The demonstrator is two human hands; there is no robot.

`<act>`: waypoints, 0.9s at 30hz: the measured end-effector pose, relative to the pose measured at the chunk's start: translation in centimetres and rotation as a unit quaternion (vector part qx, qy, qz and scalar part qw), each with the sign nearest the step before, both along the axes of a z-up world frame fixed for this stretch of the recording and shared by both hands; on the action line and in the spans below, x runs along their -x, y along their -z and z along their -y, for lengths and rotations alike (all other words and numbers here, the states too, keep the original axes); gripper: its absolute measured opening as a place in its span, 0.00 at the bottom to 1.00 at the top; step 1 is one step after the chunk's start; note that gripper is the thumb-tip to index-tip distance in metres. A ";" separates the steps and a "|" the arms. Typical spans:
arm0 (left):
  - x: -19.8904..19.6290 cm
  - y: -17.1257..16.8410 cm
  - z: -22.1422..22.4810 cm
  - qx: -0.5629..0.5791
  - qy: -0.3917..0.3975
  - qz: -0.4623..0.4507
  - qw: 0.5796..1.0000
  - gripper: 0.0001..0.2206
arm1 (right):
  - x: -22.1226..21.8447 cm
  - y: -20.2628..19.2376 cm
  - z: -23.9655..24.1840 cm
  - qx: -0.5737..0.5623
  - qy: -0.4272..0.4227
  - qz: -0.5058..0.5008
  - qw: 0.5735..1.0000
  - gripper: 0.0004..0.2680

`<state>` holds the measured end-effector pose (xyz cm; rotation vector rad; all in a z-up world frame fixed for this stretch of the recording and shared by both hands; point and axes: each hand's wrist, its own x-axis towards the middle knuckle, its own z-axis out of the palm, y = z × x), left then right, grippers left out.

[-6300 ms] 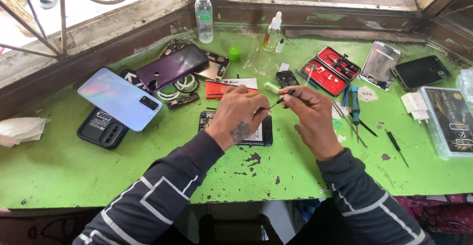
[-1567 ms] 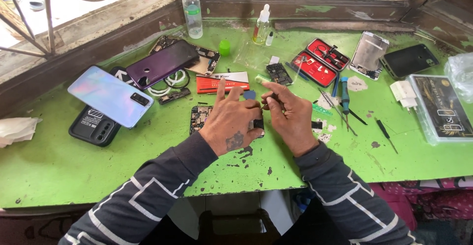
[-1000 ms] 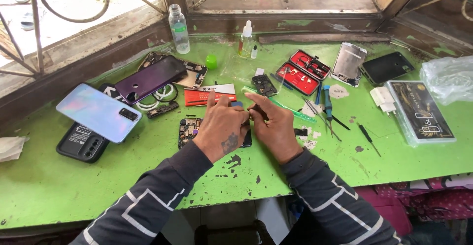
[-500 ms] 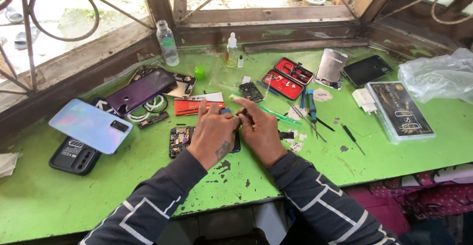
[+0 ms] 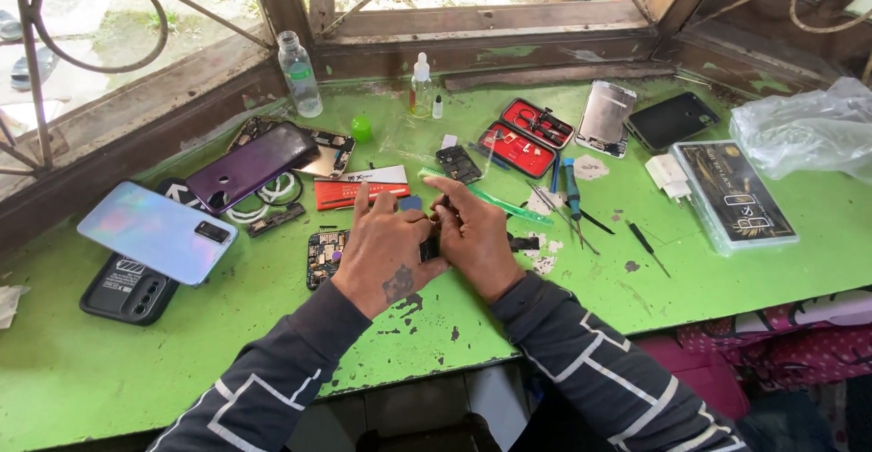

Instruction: The person removes the back cover of a smartphone, disconnects internal components, and uses a screwdriver to unscrew parts from the motherboard. They handle the battery and other internal pieces while working at a cluttered green workbench.

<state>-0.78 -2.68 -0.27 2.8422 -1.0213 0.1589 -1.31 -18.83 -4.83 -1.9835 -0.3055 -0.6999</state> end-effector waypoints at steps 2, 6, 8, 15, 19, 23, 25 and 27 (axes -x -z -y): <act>0.1 -0.5 0.1 -0.011 -0.007 -0.011 1.000 0.20 | 0.1 -0.3 0.0 -0.006 -0.004 -0.002 1.000 0.16; 0.7 -2.3 0.1 -0.050 -0.017 -0.048 0.997 0.21 | 0.3 -0.9 0.1 -0.067 0.018 -0.095 0.993 0.15; 0.8 -2.6 -0.2 -0.043 -0.011 -0.047 0.998 0.21 | 0.2 -3.5 1.0 -0.137 0.038 -0.148 0.979 0.15; 0.2 -1.4 -0.3 -0.001 -0.001 -0.079 0.997 0.23 | -4.2 -6.5 9.9 -0.338 0.077 -0.109 0.932 0.14; -0.1 -2.0 -0.3 -0.020 -0.006 -0.108 0.994 0.23 | -6.6 -4.1 13.1 -0.226 0.109 -0.080 0.965 0.16; -0.2 -1.8 -0.4 -0.020 -0.008 -0.113 0.993 0.23 | -6.9 -2.6 12.9 -0.128 0.103 -0.072 0.984 0.15; -0.1 -1.7 -0.3 -0.026 -0.008 -0.117 0.993 0.23 | -6.9 -1.8 12.8 -0.098 0.106 -0.068 0.987 0.15; -0.1 -1.5 -0.4 -0.020 -0.004 -0.100 0.995 0.23 | -7.3 -1.2 12.6 -0.069 0.106 -0.063 0.990 0.14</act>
